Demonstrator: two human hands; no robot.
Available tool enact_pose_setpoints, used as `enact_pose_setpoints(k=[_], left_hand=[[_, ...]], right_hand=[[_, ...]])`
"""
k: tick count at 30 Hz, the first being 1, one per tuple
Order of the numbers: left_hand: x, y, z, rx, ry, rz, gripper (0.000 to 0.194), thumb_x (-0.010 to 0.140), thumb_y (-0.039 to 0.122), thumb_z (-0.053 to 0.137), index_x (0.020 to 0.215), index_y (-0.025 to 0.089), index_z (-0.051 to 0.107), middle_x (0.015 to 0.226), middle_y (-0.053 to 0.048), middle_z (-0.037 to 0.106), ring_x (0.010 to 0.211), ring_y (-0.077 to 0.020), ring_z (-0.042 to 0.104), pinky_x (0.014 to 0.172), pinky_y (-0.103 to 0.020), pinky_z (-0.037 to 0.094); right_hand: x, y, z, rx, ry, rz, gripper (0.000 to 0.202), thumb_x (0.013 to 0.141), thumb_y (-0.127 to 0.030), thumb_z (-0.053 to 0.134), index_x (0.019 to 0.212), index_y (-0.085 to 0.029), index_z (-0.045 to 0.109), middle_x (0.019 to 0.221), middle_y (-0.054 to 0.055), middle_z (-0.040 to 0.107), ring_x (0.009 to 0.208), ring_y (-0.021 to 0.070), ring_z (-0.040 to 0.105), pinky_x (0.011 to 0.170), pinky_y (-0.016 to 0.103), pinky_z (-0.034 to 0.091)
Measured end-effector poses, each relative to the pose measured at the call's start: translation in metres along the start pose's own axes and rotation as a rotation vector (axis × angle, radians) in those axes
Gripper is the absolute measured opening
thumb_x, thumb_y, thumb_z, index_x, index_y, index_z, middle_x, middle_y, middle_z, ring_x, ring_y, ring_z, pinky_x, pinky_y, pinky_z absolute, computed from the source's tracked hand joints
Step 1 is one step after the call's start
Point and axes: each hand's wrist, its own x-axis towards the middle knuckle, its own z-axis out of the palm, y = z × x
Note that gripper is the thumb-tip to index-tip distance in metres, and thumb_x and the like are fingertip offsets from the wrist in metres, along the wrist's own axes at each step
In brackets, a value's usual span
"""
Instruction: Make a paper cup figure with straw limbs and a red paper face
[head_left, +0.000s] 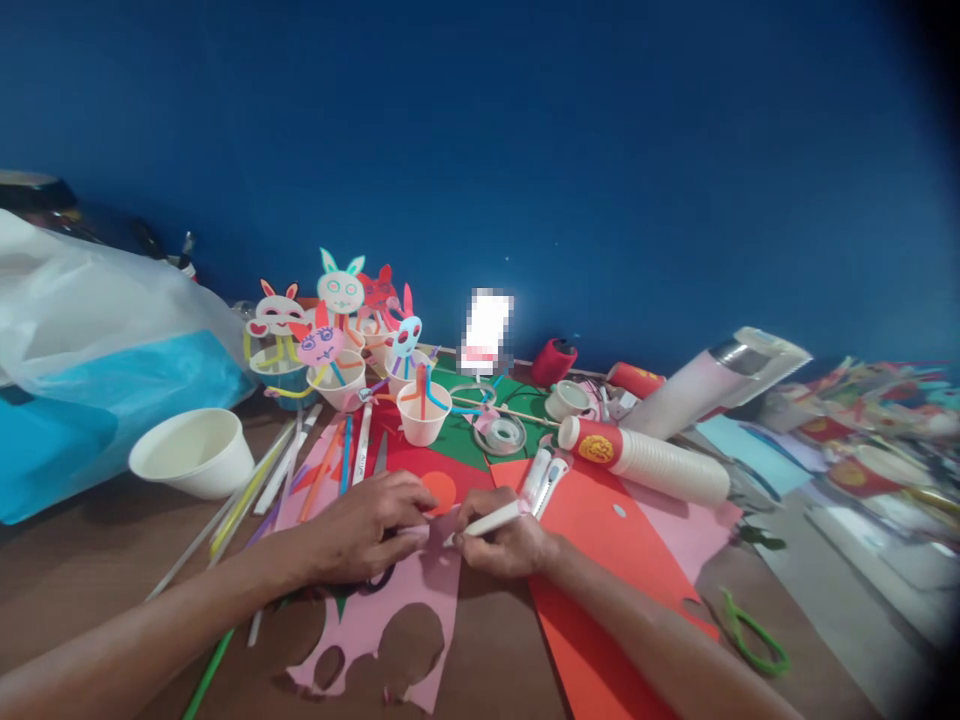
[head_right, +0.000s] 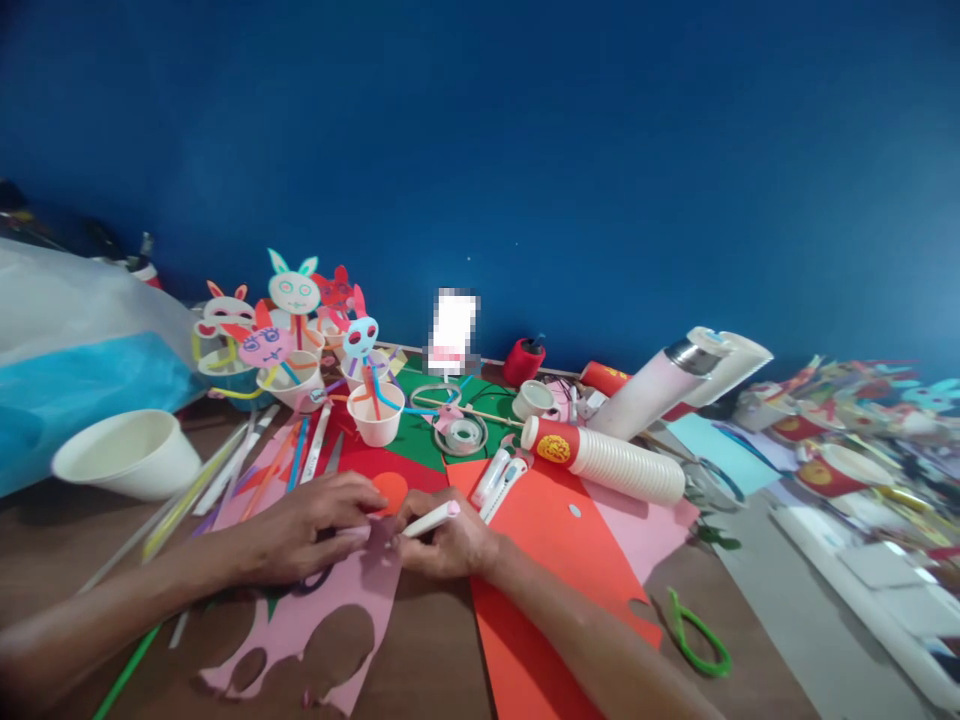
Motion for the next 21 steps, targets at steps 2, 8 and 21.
enact_pose_setpoints(k=[2,8,21], left_hand=[[0.0,0.0,0.0,-0.013,0.015,0.011,0.017,0.088,0.023,0.049,0.094,0.021,0.065,0.11,-0.005,0.062,0.099,-0.0204,0.054,0.088,-0.03,0.04],[0.0,0.0,-0.001,0.0,-0.022,-0.015,0.017,0.088,0.022,0.049,0.091,0.02,0.066,0.112,-0.005,0.062,0.102,-0.0205,0.054,0.089,-0.031,0.039],[0.001,-0.003,0.005,-0.067,0.06,-0.083,0.024,0.092,0.025,0.043,0.09,0.019,0.067,0.11,-0.006,0.066,0.101,-0.0193,0.059,0.086,-0.031,0.043]], right_hand=[[0.0,0.0,-0.001,-0.068,-0.018,-0.048,0.005,0.07,-0.019,0.061,0.075,-0.017,0.062,0.061,-0.001,0.064,0.049,0.0088,0.052,0.047,0.018,0.036],[0.001,-0.007,-0.01,0.1,-0.011,0.055,0.001,0.069,-0.018,0.058,0.067,-0.018,0.057,0.053,-0.003,0.056,0.043,0.0073,0.043,0.04,0.018,0.03],[0.025,0.001,-0.028,0.761,0.612,0.212,0.017,0.076,-0.034,0.062,0.078,-0.021,0.051,0.056,-0.004,0.056,0.048,0.0101,0.05,0.049,0.022,0.041]])
